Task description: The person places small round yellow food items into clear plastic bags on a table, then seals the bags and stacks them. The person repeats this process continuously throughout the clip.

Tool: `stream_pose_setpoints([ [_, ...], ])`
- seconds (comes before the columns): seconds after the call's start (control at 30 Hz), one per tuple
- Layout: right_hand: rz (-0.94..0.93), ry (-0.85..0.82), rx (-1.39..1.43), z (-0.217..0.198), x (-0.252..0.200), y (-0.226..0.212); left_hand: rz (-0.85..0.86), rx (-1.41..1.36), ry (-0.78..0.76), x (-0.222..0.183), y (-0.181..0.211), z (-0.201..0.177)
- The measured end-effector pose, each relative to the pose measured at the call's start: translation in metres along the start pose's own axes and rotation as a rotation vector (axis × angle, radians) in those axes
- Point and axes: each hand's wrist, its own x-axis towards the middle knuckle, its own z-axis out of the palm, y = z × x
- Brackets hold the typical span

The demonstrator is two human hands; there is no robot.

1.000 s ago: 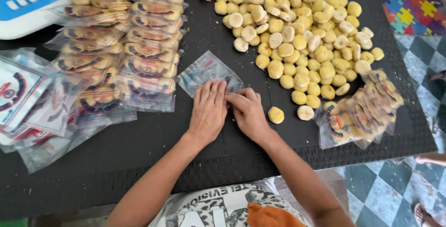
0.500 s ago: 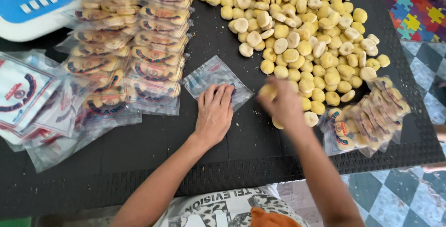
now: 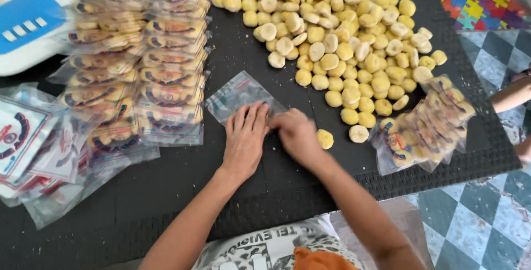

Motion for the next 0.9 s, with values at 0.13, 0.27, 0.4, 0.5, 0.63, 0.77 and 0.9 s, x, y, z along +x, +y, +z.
stream_pose_setpoints([
  [0.13,0.109,0.140,-0.164,-0.027,0.035,0.061,0.040,0.008,0.007,-0.003,0.002,-0.004],
  [0.27,-0.066,0.253,-0.841,-0.014,0.064,0.082,0.042,0.134,0.057,0.001,-0.001,0.010],
  [0.4,-0.097,0.215,-0.783,-0.008,0.075,0.111,0.023,0.147,0.076,0.004,0.001,0.017],
  [0.5,0.082,0.001,-0.489,-0.022,0.088,0.136,0.003,0.100,0.064,0.000,-0.001,0.021],
  [0.63,-0.027,-0.190,-0.808,-0.045,0.061,0.082,-0.008,0.070,0.093,-0.002,-0.001,0.019],
  [0.77,-0.093,-0.034,-0.553,-0.053,0.014,0.029,-0.003,0.123,0.156,0.002,0.000,0.018],
  [0.9,-0.138,0.109,-0.374,-0.033,-0.021,-0.015,-0.028,0.079,0.143,0.006,0.004,0.006],
])
